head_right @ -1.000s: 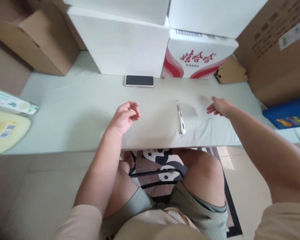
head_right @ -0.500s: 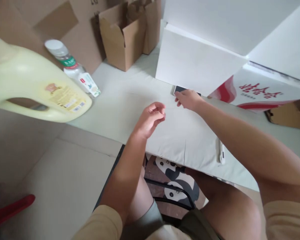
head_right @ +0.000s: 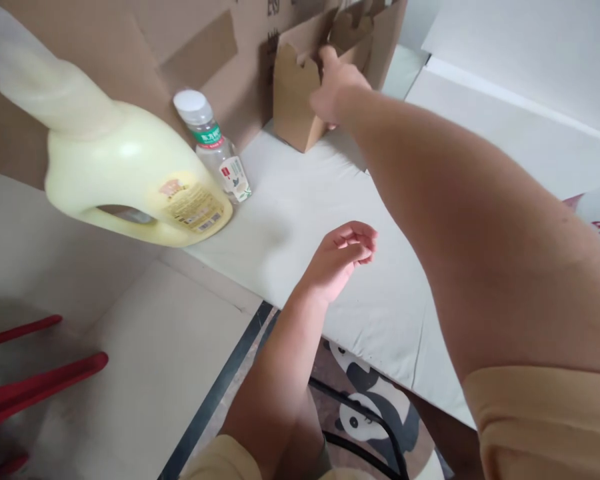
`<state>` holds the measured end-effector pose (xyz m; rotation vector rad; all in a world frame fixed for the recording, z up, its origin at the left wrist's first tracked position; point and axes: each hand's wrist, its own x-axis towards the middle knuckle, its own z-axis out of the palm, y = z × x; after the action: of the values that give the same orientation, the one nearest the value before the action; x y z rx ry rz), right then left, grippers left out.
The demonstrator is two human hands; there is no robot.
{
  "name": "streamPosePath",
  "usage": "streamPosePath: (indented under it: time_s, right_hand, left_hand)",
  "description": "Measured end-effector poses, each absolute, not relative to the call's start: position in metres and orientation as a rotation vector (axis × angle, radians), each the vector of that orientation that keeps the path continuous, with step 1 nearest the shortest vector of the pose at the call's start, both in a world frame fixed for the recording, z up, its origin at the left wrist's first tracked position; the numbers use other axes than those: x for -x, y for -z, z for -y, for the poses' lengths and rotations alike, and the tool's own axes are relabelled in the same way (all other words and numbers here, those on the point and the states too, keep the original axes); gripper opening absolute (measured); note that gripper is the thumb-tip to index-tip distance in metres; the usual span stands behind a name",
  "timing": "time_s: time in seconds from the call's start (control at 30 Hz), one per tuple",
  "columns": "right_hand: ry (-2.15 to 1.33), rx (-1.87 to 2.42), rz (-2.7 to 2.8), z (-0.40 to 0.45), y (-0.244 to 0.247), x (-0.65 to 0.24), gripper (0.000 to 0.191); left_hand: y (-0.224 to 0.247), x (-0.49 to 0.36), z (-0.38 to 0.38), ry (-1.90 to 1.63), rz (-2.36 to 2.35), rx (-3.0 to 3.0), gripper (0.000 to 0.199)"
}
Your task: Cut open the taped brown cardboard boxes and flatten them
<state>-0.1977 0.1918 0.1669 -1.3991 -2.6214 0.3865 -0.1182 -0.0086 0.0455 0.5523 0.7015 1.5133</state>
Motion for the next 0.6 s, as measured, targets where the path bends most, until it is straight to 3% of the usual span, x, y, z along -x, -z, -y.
streamPosePath:
  time_s: [0.2,0.37,0.47,0.6]
  right_hand:
    - [0.032,1.458,2.752,-0.209,-0.162,0.168,0.049]
    - [-0.004,1.438,2.688,-0.184,-0.159,0.121,0.051]
    - [0.031,1.425,2.62,-0.157,-0.161,0.089,0.046]
    - [0.054,1.337,2.603,-0.114,-0.163,0.016,0.031]
  left_hand:
    - [-0.047,0.117,0.008,-1.522,-0.732,-0.571,0.02]
    - [-0.047,0.108,0.005,-1.616,-0.878,-0.548,0.018]
    - [-0.051,0.105,0.009,-1.858,-1.218,-0.524,0.007]
    - [-0.059,0.11,0.018,-2.232,-1.678,-0.501,0.01]
